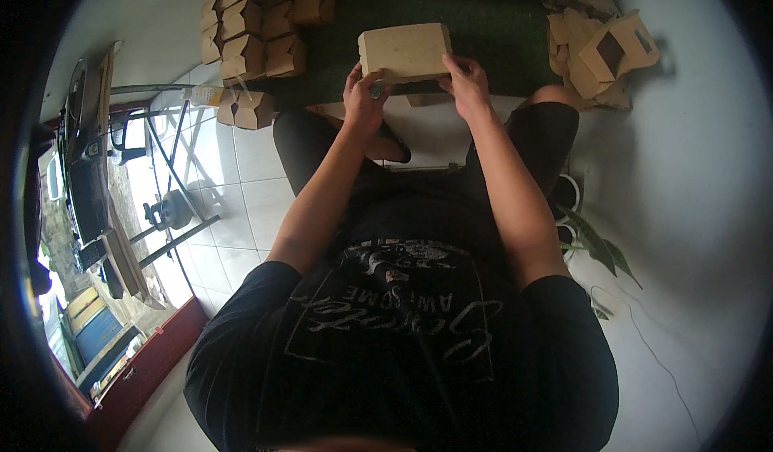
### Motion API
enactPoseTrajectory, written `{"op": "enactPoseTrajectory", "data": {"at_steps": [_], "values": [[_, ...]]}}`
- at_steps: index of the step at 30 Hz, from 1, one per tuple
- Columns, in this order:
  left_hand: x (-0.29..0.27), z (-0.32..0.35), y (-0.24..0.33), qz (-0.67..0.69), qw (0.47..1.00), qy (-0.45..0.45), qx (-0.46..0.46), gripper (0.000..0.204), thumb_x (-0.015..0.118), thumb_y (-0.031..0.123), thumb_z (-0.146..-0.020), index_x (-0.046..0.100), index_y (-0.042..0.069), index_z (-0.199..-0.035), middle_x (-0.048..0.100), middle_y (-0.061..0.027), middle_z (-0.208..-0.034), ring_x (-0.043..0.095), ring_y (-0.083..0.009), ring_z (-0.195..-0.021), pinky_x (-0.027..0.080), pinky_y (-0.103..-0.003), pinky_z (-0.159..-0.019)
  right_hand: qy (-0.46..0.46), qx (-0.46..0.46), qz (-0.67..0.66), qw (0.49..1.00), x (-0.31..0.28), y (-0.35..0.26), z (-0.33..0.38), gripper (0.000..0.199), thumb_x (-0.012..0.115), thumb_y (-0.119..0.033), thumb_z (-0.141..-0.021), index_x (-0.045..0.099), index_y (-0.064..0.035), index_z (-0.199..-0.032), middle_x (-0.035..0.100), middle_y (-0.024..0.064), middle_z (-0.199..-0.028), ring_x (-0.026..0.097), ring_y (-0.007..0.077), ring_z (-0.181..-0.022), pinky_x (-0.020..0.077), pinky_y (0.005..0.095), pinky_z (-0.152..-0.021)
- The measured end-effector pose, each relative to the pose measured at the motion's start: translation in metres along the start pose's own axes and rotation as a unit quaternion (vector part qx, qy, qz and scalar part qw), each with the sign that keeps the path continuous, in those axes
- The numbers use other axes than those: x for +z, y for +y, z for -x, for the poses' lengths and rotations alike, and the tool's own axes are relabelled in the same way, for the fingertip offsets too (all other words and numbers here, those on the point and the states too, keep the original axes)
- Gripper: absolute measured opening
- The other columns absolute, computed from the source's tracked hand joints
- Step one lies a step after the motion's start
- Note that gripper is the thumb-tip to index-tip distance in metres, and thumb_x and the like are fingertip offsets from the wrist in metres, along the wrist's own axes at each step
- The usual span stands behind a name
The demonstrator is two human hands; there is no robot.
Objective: The person assembles flat cardboard boxes by folding flaps and inserting tabs into slots. They complete one box, place it on a stack, then begin assembling a second box.
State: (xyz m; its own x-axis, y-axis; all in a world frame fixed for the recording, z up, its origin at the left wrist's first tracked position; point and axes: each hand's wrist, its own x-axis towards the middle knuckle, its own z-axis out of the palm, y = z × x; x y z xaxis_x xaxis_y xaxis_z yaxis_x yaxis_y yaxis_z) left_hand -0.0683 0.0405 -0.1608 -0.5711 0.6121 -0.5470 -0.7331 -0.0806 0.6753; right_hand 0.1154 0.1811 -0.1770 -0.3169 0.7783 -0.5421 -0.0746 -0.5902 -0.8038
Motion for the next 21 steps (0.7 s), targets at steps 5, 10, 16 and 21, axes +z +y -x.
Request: {"op": "enactPoseTrajectory", "data": {"at_steps": [5, 10, 16, 21], "values": [[0.003, -0.004, -0.002, -0.011, 1.000, 0.004, 0.012, 0.066, 0.077, 0.000, -0.097, 0.048, 0.014, -0.155, 0.057, -0.0065, -0.146, 0.057, -0.0239, -0.136, 0.052, -0.053, -0.109, -0.002, 0.011, -0.016, 1.000, -0.002, 0.002, -0.002, 0.057, 0.086, -0.031, -0.103, 0.058, 0.0020, -0.140, 0.066, 0.0162, -0.130, 0.077, 0.0294, -0.097, 0.0682, 0.0421, -0.090], [-0.001, -0.007, -0.003, 0.009, 1.000, 0.006, 0.008, 0.058, 0.078, 0.003, -0.098, 0.054, 0.012, -0.150, 0.063, -0.0065, -0.138, 0.061, -0.0222, -0.129, 0.053, -0.048, -0.108, -0.024, -0.009, -0.017, 1.000, 0.000, 0.006, -0.004, 0.056, 0.084, -0.032, -0.105, 0.058, 0.0022, -0.140, 0.066, 0.0166, -0.130, 0.077, 0.0277, -0.097, 0.0686, 0.0413, -0.090], [-0.009, -0.009, -0.004, -0.027, 0.998, -0.010, 0.048, 0.050, 0.084, 0.013, -0.100, 0.061, 0.007, -0.145, 0.068, -0.0038, -0.130, 0.066, -0.0166, -0.117, 0.056, -0.037, -0.101, -0.026, -0.006, 0.013, 1.000, 0.001, 0.008, -0.005, 0.056, 0.080, -0.038, -0.107, 0.058, 0.0015, -0.141, 0.066, 0.0155, -0.132, 0.077, 0.0261, -0.097, 0.0682, 0.0400, -0.091], [-0.008, -0.007, 0.000, -0.060, 0.996, -0.006, 0.069, 0.057, 0.083, 0.014, -0.102, 0.058, 0.002, -0.152, 0.067, -0.0067, -0.135, 0.067, -0.0181, -0.119, 0.056, -0.034, -0.100, -0.025, -0.001, 0.022, 0.999, 0.005, 0.009, -0.004, 0.055, 0.076, -0.040, -0.110, 0.058, 0.0010, -0.142, 0.068, 0.0144, -0.132, 0.077, 0.0246, -0.102, 0.0665, 0.0364, -0.094]]}}
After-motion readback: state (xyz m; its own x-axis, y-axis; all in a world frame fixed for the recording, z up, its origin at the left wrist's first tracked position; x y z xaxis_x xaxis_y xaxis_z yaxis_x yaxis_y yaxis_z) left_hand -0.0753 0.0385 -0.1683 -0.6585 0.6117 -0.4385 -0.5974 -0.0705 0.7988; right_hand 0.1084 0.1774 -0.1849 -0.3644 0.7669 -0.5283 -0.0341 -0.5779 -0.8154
